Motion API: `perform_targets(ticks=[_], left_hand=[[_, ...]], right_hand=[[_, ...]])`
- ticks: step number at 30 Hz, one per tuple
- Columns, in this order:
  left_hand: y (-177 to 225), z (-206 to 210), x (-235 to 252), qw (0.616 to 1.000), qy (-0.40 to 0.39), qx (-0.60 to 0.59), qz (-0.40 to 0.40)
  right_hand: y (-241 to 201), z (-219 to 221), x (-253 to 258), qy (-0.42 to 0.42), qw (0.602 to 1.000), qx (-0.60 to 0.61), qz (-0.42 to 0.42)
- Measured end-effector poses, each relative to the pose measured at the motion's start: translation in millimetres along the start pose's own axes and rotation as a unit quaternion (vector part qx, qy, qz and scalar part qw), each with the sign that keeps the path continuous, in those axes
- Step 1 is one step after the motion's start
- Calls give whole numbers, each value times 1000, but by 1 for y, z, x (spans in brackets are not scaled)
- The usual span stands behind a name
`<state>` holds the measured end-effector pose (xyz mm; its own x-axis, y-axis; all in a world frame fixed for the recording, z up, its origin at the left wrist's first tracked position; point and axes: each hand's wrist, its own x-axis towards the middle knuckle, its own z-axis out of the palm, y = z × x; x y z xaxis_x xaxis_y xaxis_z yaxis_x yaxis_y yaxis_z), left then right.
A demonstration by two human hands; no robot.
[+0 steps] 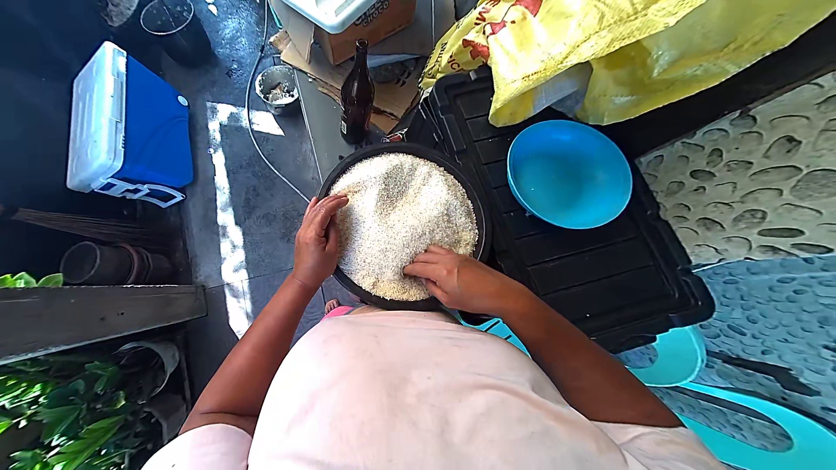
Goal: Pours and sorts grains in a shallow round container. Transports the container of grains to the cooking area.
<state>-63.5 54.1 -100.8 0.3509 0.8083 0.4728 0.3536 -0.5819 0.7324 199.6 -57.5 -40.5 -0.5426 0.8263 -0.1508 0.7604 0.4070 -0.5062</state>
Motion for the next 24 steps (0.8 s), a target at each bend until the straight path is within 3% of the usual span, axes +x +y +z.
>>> perform_targets(ticks=[5,10,15,17,21,24], left_hand=[[0,-6,9,984,-113,68,123],[-1,-8,14,960,-207,115,149],[0,-7,11,960,-197,126,152],[4,-6,11,963,-189,136,135],[11,-1,18,951,-231,192,75],[16,6,28,933,-267,237,40]], right_hand=[[7,-15,29,-19,999,-22,26],[12,-30,45,-13,999,-32,24],[15,-50,26,125,992,-14,-5],[20,-59,13,163,985,-32,35],[38,-53,1,161,966,-62,193],[42,-26,2,156,960,-77,220]])
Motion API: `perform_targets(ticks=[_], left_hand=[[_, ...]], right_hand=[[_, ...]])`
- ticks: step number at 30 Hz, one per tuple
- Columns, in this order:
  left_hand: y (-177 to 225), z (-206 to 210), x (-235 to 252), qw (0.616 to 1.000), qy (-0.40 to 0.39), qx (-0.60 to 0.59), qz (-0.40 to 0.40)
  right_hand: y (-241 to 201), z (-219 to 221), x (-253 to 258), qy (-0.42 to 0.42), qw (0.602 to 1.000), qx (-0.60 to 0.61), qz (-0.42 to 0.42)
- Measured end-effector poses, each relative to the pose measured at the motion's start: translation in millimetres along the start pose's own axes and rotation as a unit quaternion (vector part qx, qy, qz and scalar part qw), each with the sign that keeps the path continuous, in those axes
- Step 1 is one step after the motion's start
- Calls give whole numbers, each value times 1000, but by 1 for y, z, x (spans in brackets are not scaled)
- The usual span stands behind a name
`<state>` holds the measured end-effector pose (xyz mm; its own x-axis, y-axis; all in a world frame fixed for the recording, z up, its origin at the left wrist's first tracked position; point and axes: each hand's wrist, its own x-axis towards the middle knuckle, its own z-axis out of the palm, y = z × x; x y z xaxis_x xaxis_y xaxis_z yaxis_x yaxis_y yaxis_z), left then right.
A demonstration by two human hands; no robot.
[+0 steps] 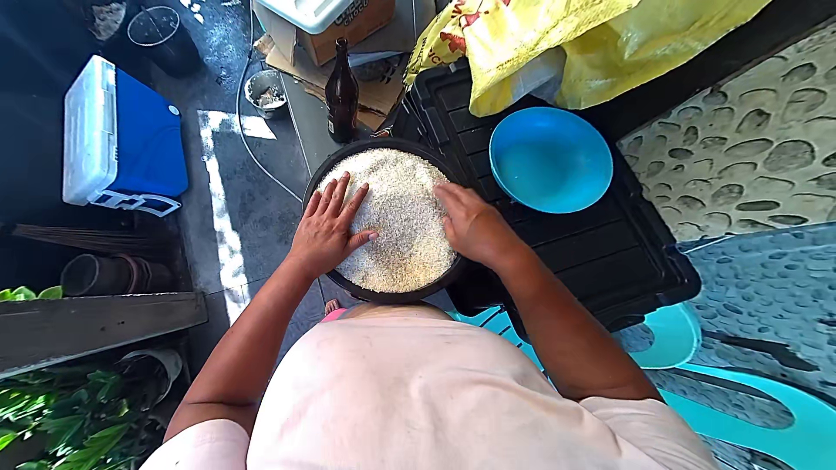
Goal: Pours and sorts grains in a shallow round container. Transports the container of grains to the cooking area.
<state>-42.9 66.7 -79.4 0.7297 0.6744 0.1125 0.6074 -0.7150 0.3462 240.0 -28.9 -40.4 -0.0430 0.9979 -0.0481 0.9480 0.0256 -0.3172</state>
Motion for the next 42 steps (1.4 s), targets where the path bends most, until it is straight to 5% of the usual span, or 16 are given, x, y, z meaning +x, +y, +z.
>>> perform_targets(ticks=[5,10,19,27,34,42], left_hand=[[-2,-1,13,1000,-10,-9,7],[1,-2,25,998,-26,-43,49],[41,2,32,990,-97,-72,80],[64,11,31,982,-118,-49,138],[26,-26,1,972,18,-211,106],[-1,-10,-33,953,131,-274,5]], right_hand=[[-21,31,-22,49,996,19,-69],[-15,15,-28,39,973,152,-169],[19,-11,-4,163,966,191,-61],[-3,4,35,129,976,165,-63],[-6,12,41,64,986,132,-84],[-16,8,13,37,989,29,-138]])
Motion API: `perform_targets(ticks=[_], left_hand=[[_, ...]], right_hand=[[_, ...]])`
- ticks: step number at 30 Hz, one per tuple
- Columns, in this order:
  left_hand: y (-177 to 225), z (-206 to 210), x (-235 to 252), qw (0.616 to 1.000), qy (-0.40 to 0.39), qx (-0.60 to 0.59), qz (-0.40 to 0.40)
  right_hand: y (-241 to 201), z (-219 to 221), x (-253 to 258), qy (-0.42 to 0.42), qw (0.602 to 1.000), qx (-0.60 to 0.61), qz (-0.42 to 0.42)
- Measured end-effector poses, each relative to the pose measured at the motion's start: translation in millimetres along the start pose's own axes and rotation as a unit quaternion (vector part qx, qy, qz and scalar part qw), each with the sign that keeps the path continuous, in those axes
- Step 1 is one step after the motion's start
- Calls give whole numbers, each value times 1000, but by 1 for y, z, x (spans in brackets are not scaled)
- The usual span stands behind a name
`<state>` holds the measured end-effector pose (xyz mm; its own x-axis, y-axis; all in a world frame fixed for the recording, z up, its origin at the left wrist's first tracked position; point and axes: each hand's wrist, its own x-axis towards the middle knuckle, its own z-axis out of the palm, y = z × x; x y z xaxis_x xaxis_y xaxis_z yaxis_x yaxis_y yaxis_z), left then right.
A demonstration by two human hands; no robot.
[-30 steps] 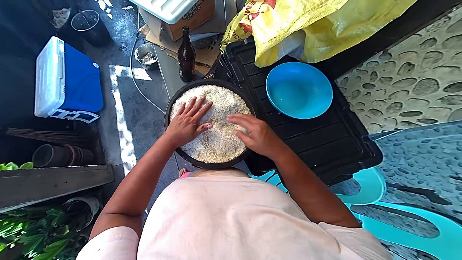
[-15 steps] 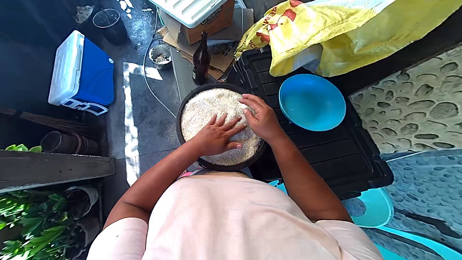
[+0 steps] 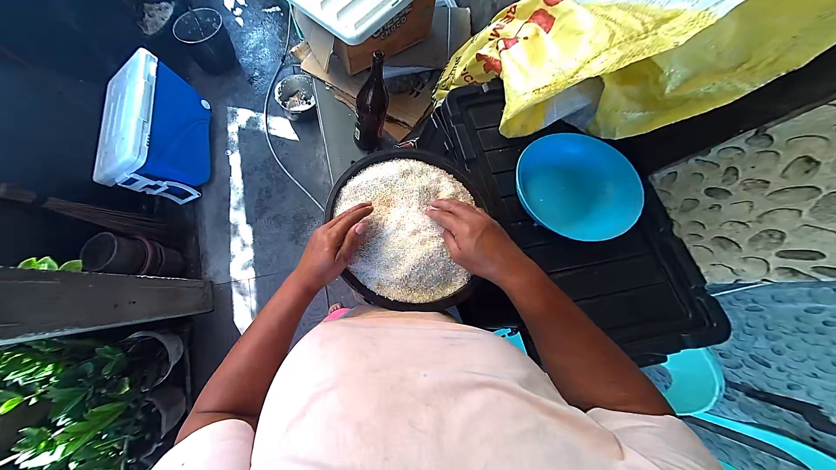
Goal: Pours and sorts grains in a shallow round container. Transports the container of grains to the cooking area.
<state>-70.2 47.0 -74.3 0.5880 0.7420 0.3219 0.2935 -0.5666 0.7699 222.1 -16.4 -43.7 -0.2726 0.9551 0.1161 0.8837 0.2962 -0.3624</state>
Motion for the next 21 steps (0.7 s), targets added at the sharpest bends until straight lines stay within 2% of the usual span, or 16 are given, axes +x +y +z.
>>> perform_targets(ticks=[4,9,11,14,16,21], left_hand=[[-3,10,-7,994,88,-57,-17],[-5,15,-6,979,155,-130,-8],[-5,16,-6,980,154,-129,-10],[-8,18,-7,982,152,-115,-10],[-9,18,-8,983,152,-105,-11],[-11,18,-9,985,147,-92,-12]], right_hand=[[-16,0,-5,51,997,4,-62],[-46,36,-9,83,978,1,-192],[-47,41,-4,95,978,24,-182],[-47,30,13,91,987,60,-116],[-46,22,27,48,993,62,-88],[-49,20,54,-63,994,28,-86]])
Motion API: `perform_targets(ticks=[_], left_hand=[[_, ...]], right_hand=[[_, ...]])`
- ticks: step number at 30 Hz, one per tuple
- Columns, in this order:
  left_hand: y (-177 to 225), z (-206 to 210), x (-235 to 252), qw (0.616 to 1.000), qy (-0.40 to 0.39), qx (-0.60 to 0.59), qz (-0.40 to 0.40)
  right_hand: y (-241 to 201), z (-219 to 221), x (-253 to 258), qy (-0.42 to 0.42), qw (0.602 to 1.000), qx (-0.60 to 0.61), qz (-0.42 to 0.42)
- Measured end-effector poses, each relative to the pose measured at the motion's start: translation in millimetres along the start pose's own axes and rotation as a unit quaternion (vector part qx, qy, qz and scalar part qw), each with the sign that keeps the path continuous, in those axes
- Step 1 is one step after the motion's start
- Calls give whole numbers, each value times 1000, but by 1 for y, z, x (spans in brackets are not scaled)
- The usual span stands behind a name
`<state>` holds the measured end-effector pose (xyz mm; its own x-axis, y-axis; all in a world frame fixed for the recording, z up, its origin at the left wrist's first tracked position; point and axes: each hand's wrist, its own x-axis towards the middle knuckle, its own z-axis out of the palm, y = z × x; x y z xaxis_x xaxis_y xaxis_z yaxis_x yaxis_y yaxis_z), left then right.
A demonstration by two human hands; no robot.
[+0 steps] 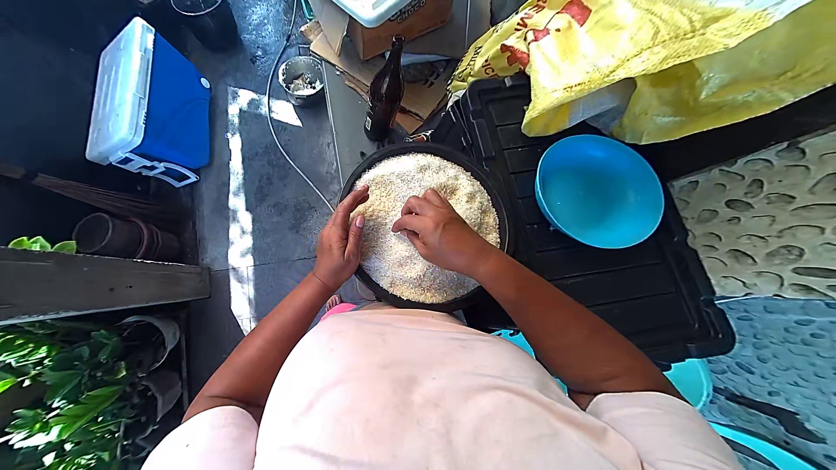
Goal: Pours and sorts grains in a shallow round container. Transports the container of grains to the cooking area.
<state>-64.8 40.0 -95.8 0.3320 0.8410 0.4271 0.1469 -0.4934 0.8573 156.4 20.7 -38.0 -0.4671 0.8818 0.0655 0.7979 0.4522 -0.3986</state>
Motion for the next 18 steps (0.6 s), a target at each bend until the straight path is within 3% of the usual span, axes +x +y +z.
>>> perform_targets(ticks=[6,12,16,18], left_hand=[[0,-1,0,1000,-1,7,6],[-2,0,1,1000,4,-2,15],[-4,-1,1,1000,1,1,23],[-4,0,1,1000,3,-2,28]], right_hand=[[0,5,10,-47,999,-16,14],[-1,11,13,-30,998,-50,7],[13,-3,6,63,990,128,22],[10,-15,-4,107,933,326,106]])
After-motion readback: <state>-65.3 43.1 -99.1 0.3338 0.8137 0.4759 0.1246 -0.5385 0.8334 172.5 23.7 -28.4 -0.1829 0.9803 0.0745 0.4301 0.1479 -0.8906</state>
